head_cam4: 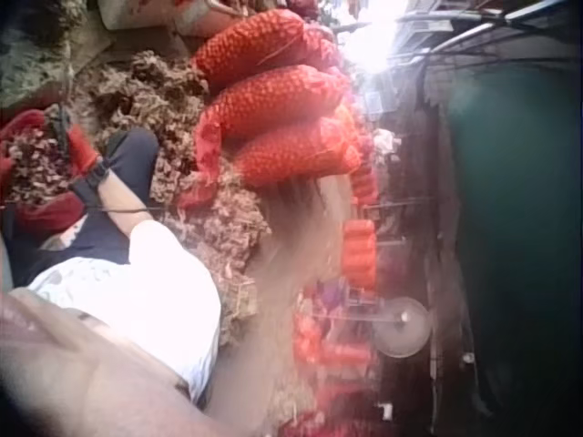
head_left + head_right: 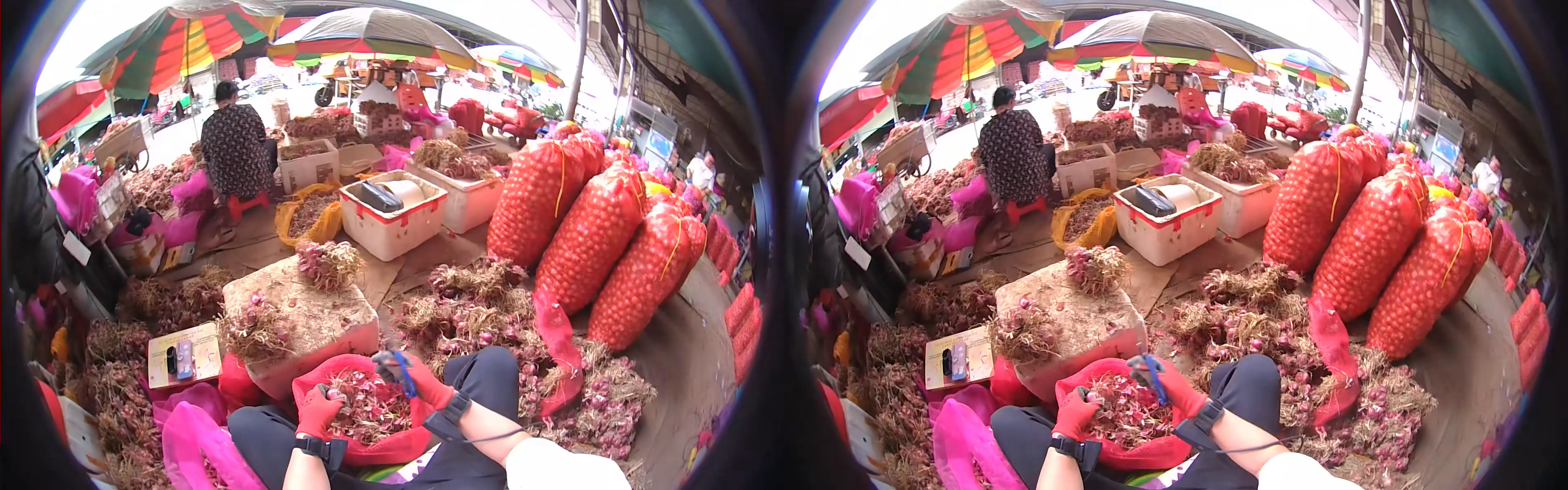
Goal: Trimming the roots and tops of shallots using scissors and collecting them in a mesh bag.
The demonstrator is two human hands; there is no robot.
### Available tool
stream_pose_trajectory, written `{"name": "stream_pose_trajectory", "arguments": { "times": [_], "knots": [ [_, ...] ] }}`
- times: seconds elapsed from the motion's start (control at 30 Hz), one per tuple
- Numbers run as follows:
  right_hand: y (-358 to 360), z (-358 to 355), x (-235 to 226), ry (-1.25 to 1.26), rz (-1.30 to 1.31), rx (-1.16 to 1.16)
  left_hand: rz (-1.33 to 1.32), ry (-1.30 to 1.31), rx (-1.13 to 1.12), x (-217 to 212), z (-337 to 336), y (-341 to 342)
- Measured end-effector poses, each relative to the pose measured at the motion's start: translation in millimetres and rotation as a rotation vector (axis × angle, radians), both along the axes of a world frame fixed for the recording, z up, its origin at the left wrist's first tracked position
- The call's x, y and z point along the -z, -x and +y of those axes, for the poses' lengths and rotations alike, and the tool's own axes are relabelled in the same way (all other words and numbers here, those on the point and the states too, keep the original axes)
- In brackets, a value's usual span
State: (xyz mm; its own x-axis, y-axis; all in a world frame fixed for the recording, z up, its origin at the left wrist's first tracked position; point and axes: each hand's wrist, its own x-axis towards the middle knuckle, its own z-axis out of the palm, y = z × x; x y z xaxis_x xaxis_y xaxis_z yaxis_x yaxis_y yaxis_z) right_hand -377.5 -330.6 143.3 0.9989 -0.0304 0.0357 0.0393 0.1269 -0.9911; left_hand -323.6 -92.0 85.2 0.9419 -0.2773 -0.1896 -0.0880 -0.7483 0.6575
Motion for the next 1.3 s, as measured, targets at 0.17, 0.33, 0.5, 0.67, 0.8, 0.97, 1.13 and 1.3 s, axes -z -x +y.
{"name": "stream_pose_trajectory", "arguments": {
  "times": [0.17, 0.33, 0.5, 0.67, 0.8, 0.97, 1.13, 1.3],
  "knots": [
    [51, 38, -98, -0.641, -0.112, -0.140, -0.020, 0.093, -0.091, -1, 8, -1],
    [87, 81, -210, -1.185, -0.480, -1.008, -0.025, 0.100, -0.093, 2, 15, -6],
    [121, 81, -228, -0.803, -0.978, -0.938, 0.008, 0.079, -0.067, -6, 2, -2],
    [130, 99, -208, -0.727, -1.109, -0.887, 0.018, 0.132, -0.040, -7, 5, 5],
    [126, 99, -208, -0.686, -1.050, -0.911, 0.025, 0.078, -0.029, -2, 4, 0],
    [125, 95, -204, -0.661, -1.012, -0.926, 0.036, 0.086, -0.010, -7, 3, -1],
    [122, 92, -205, -0.645, -0.978, -0.953, 0.050, 0.057, -0.021, -11, 0, 0],
    [127, 88, -210, -0.566, -0.943, -0.960, 0.036, 0.096, 0.022, -4, -14, -3]
  ]
}}
